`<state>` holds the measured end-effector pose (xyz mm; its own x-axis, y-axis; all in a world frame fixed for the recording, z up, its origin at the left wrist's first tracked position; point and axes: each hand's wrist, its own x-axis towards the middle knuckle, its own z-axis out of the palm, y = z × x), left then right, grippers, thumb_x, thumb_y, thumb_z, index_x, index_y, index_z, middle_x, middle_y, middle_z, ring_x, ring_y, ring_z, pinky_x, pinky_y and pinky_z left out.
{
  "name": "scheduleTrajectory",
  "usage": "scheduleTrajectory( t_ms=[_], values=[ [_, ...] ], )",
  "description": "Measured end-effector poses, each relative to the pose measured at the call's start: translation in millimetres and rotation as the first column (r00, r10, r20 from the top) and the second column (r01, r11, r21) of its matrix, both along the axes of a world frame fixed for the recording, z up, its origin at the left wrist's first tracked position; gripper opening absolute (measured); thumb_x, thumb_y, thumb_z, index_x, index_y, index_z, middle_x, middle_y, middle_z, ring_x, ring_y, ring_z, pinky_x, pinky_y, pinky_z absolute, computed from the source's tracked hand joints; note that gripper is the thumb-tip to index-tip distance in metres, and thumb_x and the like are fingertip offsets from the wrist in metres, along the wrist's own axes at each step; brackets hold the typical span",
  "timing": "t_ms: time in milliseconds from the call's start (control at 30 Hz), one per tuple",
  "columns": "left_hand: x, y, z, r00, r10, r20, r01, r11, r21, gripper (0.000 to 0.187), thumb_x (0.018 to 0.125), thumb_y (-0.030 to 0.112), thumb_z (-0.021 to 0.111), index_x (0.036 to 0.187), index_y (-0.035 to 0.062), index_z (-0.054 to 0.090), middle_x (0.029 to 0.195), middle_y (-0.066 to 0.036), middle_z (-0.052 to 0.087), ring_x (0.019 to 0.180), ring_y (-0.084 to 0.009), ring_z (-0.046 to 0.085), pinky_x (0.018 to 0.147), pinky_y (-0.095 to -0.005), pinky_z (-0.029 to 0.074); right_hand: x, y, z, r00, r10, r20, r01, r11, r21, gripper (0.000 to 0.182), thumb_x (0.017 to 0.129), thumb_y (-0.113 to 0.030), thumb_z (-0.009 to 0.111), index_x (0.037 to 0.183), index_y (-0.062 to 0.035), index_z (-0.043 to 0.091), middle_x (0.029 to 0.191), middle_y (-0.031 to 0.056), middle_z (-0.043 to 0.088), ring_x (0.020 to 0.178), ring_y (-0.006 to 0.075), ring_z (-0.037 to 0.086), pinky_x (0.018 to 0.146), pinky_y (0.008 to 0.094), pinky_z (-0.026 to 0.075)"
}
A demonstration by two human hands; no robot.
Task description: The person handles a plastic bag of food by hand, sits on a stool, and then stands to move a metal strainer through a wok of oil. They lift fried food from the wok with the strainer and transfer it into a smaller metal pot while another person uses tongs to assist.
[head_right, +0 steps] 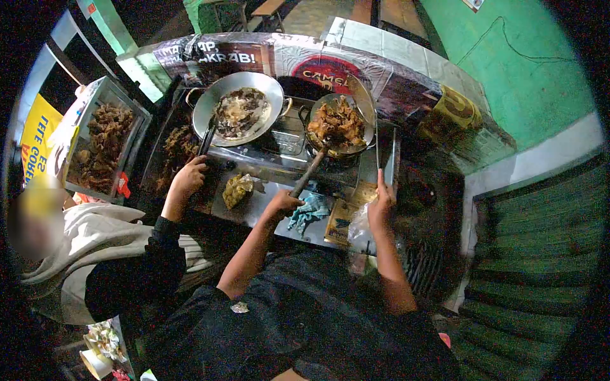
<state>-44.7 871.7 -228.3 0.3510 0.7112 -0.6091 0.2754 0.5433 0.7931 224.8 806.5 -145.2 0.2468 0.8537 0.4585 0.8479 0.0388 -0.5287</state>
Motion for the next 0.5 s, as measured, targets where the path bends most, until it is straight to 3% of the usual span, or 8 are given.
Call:
scheduleTrajectory(
  t_ms=[133, 233, 300, 367, 400, 433, 467, 500],
  values=[
    [2.1, 4.6, -33.9, 0.999, 0.019, 0.039, -0.02, 0.999, 0.039, 0.025, 0.071, 0.015, 0.072, 0.066, 0.0057, 0.05, 0.05, -0.002, 0.044, 0.037, -0.0124, 0.04, 0.033, -0.0296, 0.029, 3.8, 2.2, -7.5, 0.998, 0.018, 0.061, -0.024, 0.994, 0.107, 0.064, 0.072, 0.015, 0.041, 0.13, -0.009, 0.045, 0.069, 0.0122, 0.043, 0.063, 0.024, 0.047, 0.06, 0.0302, 0.04],
    [0.2, 2.9, -38.9, 0.994, 0.062, 0.088, -0.062, 0.998, -0.002, 0.027, 0.07, 0.015, 0.074, 0.065, 0.0063, 0.049, 0.05, -0.001, 0.043, 0.037, -0.0121, 0.04, 0.033, -0.0291, 0.028, -1.6, -5.4, 2.3, 0.999, -0.011, 0.034, 0.009, 0.998, 0.059, 0.065, 0.07, 0.016, 0.04, 0.131, -0.0081, 0.044, 0.068, 0.0111, 0.041, 0.063, 0.0236, 0.046, 0.06, 0.0297, 0.039],
    [0.0, 0.3, -15.9, 0.999, 0.026, -0.047, -0.024, 0.999, 0.042, 0.028, 0.067, 0.016, 0.076, 0.068, 0.0057, 0.05, 0.05, -0.001, 0.045, 0.037, -0.0121, 0.04, 0.032, -0.029, 0.029, -5.7, -13.4, 12.8, 0.999, -0.051, -0.006, 0.05, 0.997, -0.066, 0.07, 0.067, 0.018, 0.04, 0.132, -0.0094, 0.044, 0.077, 0.0138, 0.047, 0.071, 0.0258, 0.049, 0.067, 0.0319, 0.042],
    [-6.8, 6.8, 16.8, 0.995, -0.039, -0.096, 0.054, 0.986, 0.159, 0.018, 0.065, 0.014, 0.069, 0.068, 0.0042, 0.054, 0.06, -0.004, 0.05, 0.057, -0.0176, 0.046, 0.056, -0.0327, 0.031, -6.0, -14.2, 15.7, 0.998, -0.062, -0.033, 0.058, 0.993, -0.103, 0.073, 0.065, 0.019, 0.041, 0.132, -0.0099, 0.043, 0.081, 0.0152, 0.05, 0.075, 0.0271, 0.051, 0.071, 0.0328, 0.043],
    [-14.4, 15.3, 53.0, 0.967, -0.198, -0.157, 0.24, 0.917, 0.319, 0.013, 0.064, 0.012, 0.065, 0.068, 0.0035, 0.057, 0.066, -0.006, 0.053, 0.067, -0.0204, 0.048, 0.067, -0.0345, 0.032, -6.2, -13.7, 14.6, 0.998, -0.052, -0.043, 0.049, 0.995, -0.083, 0.074, 0.065, 0.02, 0.041, 0.132, -0.0098, 0.043, 0.081, 0.0154, 0.05, 0.075, 0.0273, 0.051, 0.072, 0.0326, 0.043],
    [-27.1, 36.2, 100.6, 0.834, -0.418, -0.36, 0.551, 0.62, 0.559, 0.01, 0.063, 0.011, 0.062, 0.068, 0.0028, 0.059, 0.071, -0.007, 0.056, 0.077, -0.0231, 0.051, 0.079, -0.0364, 0.033, -6.4, -13.7, 13.3, 0.998, -0.045, -0.053, 0.042, 0.997, -0.066, 0.075, 0.064, 0.02, 0.04, 0.132, -0.0097, 0.043, 0.081, 0.0155, 0.05, 0.075, 0.0275, 0.051, 0.072, 0.0324, 0.043],
    [-41.3, 60.1, 148.7, 0.609, -0.408, -0.68, 0.727, -0.057, 0.685, 0.01, 0.062, 0.01, 0.058, 0.068, 0.0021, 0.061, 0.076, -0.009, 0.059, 0.087, -0.0259, 0.053, 0.091, -0.0382, 0.034, -5.9, -12.9, 11.8, 0.997, -0.057, -0.061, 0.053, 0.996, -0.07, 0.075, 0.064, 0.02, 0.04, 0.133, -0.0095, 0.042, 0.081, 0.0157, 0.05, 0.075, 0.0274, 0.051, 0.071, 0.0324, 0.043],
    [-37.5, 82.4, 168.6, 0.546, -0.321, -0.774, 0.618, -0.47, 0.631, 0.013, 0.061, 0.008, 0.055, 0.068, 0.0013, 0.063, 0.081, -0.01, 0.062, 0.097, -0.0286, 0.056, 0.102, -0.0401, 0.035, -5.7, -12.9, 9.6, 0.995, -0.069, -0.068, 0.064, 0.995, -0.077, 0.075, 0.064, 0.02, 0.039, 0.133, -0.0093, 0.042, 0.081, 0.0159, 0.05, 0.075, 0.0272, 0.052, 0.071, 0.0324, 0.043]
  ],
)
